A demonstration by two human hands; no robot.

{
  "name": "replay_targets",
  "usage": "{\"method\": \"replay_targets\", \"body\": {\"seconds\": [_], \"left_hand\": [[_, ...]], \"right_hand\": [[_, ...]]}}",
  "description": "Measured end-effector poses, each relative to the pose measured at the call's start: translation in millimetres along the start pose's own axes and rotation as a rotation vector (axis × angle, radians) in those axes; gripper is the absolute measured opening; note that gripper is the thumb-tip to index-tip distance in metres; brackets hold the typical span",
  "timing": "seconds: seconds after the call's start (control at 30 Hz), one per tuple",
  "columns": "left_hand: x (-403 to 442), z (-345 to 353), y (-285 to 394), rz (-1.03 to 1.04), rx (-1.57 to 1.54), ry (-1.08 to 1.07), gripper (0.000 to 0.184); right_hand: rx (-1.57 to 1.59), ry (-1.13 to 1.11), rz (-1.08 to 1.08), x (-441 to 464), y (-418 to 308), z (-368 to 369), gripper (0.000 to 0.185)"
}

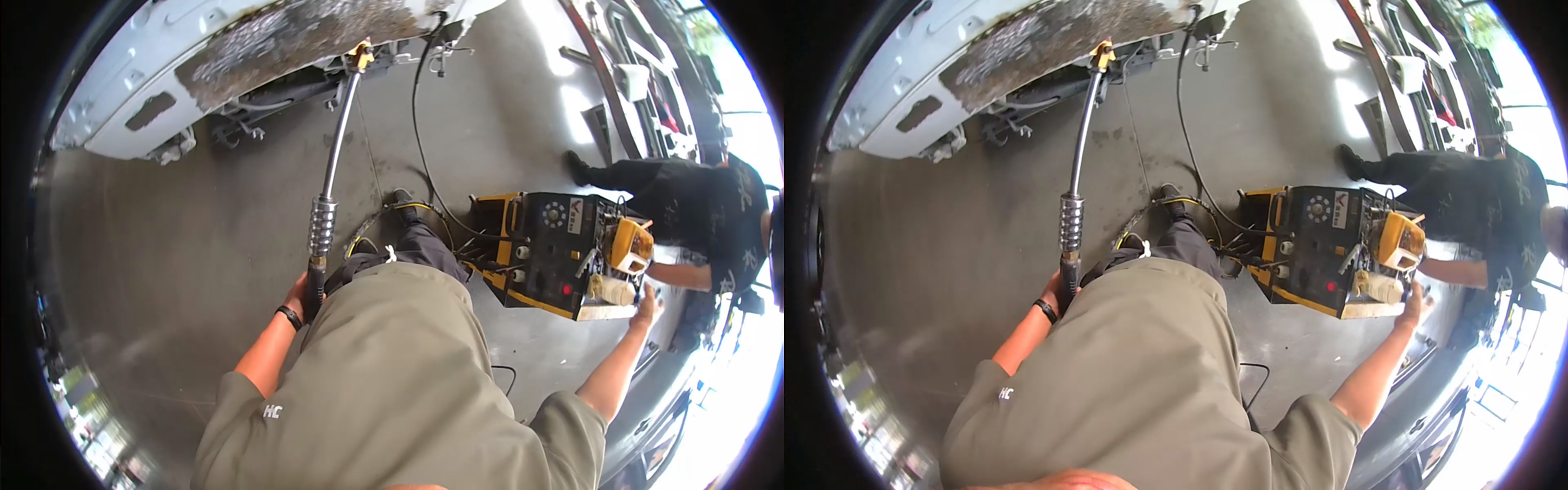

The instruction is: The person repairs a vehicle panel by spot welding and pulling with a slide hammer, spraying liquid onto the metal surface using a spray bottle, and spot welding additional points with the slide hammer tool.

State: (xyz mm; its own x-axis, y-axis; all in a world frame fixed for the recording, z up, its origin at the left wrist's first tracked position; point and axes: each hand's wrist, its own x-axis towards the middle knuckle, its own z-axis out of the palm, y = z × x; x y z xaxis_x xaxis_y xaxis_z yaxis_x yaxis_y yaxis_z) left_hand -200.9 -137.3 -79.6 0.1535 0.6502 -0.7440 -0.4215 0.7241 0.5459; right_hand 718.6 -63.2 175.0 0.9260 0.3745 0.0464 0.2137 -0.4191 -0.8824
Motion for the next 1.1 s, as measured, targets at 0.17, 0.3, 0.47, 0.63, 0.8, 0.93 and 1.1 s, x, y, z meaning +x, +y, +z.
{"method": "replay_targets", "body": {"seconds": [0.17,0.3,0.47,0.63,0.8,0.93,1.1], "left_hand": [[-19,21,17,-0.228,-0.330,0.146,0.031],[-24,34,16,-0.152,-0.339,0.227,0.041],[-16,53,12,0.187,0.590,0.314,0.043],[-9,87,1,0.087,0.591,0.448,0.042],[-2,136,0,-0.152,-0.138,0.599,0.051],[21,140,9,-0.382,-0.697,0.390,0.060],[49,101,-14,-0.490,-0.800,0.183,0.068]], "right_hand": [[-0.166,0.054,-0.733,-132,-183,103,0.050],[-0.046,-0.940,-0.484,-313,-266,254,0.038],[0.067,-2.202,-0.109,-473,-222,404,0.080],[0.300,-2.245,0.560,-579,-188,463,0.036],[0.134,-2.295,0.883,-595,-141,534,0.020],[-0.016,-2.293,0.725,-606,-122,570,0.017],[0.028,-2.307,0.561,-621,-118,592,0.020]]}}
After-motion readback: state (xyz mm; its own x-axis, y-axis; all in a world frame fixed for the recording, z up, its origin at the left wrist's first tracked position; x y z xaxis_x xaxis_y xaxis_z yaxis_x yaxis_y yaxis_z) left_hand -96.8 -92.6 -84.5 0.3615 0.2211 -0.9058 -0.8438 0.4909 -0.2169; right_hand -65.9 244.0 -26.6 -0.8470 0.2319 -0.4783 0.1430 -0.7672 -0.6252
